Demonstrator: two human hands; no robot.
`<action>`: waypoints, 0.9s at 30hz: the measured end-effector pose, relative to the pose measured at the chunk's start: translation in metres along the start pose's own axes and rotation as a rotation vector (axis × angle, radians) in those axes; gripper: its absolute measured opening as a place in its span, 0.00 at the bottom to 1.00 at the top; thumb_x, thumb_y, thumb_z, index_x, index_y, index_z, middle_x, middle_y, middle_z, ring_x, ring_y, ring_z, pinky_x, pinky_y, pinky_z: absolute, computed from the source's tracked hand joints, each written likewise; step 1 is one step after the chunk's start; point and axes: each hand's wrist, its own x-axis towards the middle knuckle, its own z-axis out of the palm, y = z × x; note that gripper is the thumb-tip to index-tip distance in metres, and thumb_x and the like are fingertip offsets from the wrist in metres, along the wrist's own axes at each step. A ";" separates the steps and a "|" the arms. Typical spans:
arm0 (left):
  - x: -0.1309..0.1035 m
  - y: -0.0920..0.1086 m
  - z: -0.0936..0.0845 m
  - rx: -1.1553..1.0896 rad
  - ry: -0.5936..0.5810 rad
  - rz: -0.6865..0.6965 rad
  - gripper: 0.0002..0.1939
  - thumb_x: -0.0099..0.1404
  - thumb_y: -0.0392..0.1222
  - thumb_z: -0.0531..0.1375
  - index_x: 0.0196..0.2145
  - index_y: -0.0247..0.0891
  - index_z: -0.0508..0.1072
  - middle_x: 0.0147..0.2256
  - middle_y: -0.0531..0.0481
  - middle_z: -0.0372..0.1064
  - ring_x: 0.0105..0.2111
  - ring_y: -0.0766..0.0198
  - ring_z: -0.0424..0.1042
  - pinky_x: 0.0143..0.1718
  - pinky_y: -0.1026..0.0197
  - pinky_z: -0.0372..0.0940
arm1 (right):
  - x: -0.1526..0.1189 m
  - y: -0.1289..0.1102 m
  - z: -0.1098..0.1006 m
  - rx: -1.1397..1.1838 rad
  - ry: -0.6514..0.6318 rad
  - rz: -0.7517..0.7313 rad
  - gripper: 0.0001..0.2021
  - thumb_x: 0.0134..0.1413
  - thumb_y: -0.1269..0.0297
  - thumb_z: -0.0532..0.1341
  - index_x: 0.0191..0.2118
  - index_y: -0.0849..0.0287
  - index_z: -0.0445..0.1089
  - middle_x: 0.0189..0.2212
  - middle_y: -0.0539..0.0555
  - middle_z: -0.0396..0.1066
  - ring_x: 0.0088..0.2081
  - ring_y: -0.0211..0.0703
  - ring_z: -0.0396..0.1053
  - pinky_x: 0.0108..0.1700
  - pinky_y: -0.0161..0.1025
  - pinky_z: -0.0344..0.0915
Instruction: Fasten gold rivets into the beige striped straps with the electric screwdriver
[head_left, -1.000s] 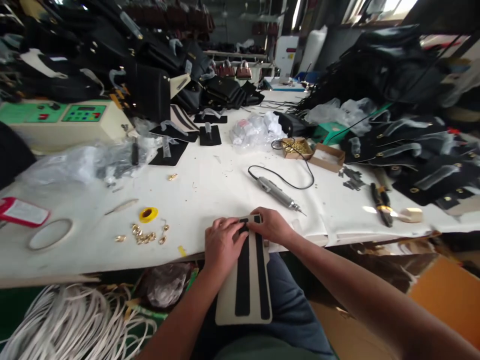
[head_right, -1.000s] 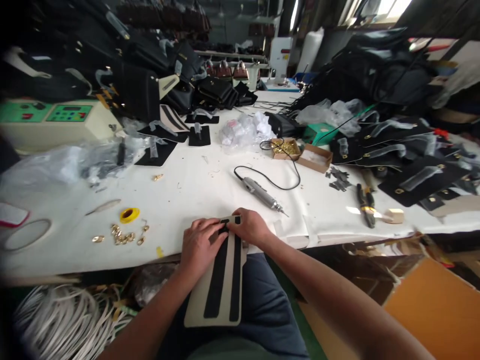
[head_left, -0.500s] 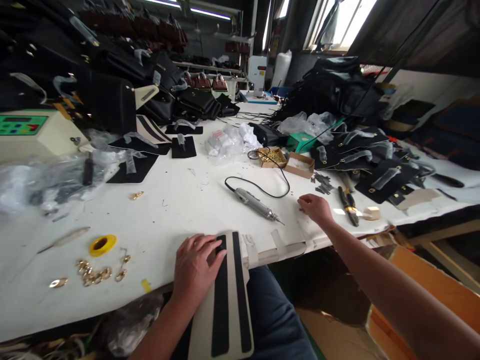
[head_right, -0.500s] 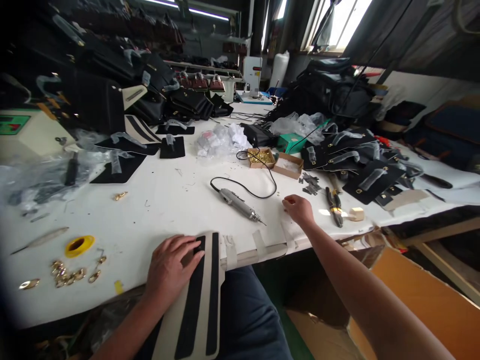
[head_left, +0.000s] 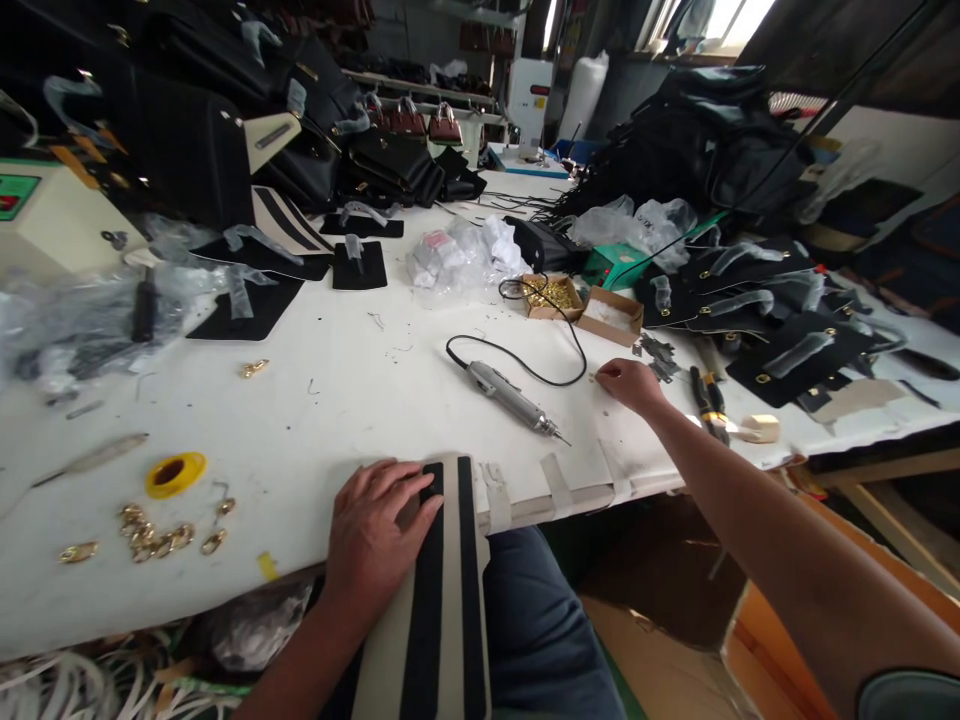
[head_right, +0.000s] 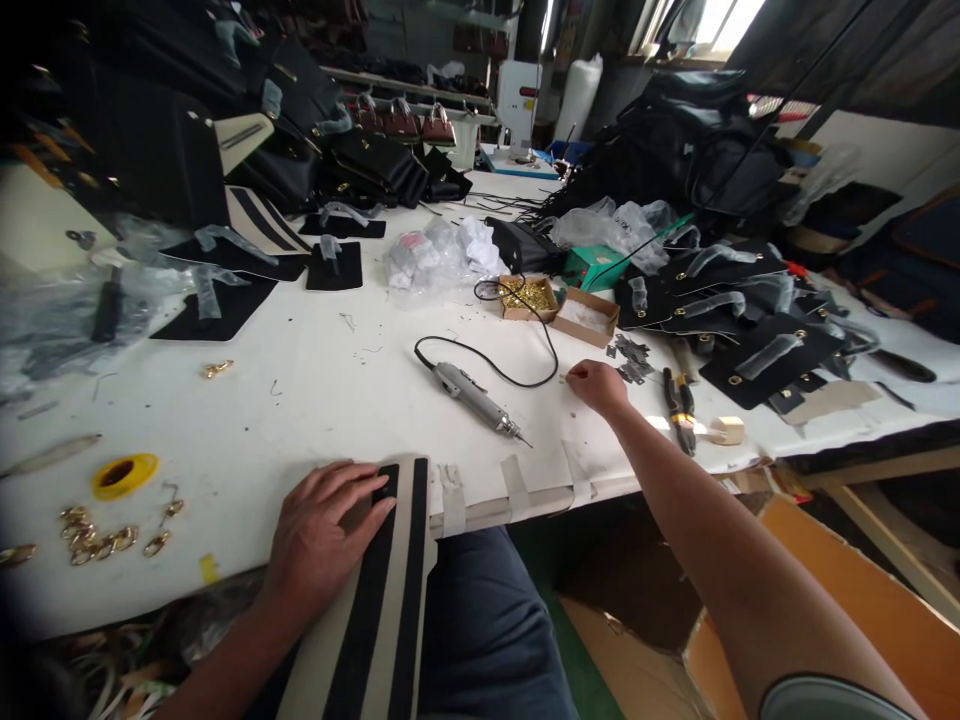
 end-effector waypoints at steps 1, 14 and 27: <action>0.000 0.000 0.000 -0.001 0.001 -0.001 0.11 0.70 0.48 0.64 0.47 0.45 0.81 0.49 0.49 0.79 0.53 0.48 0.72 0.58 0.42 0.64 | 0.001 0.001 0.000 0.020 -0.021 0.005 0.09 0.52 0.57 0.65 0.35 0.55 0.81 0.28 0.53 0.78 0.32 0.46 0.72 0.32 0.38 0.62; 0.000 0.002 0.001 -0.007 -0.006 -0.023 0.11 0.70 0.48 0.64 0.47 0.45 0.81 0.50 0.49 0.79 0.54 0.48 0.72 0.59 0.41 0.63 | 0.016 -0.005 0.011 0.010 -0.059 0.082 0.09 0.49 0.57 0.65 0.30 0.57 0.80 0.21 0.52 0.73 0.25 0.41 0.68 0.27 0.36 0.59; 0.000 0.004 0.000 -0.023 -0.007 -0.060 0.11 0.69 0.48 0.64 0.46 0.47 0.81 0.50 0.49 0.79 0.55 0.48 0.72 0.61 0.40 0.62 | 0.005 -0.003 0.003 -0.158 -0.043 -0.232 0.12 0.59 0.60 0.60 0.41 0.55 0.81 0.44 0.57 0.80 0.45 0.50 0.74 0.43 0.39 0.64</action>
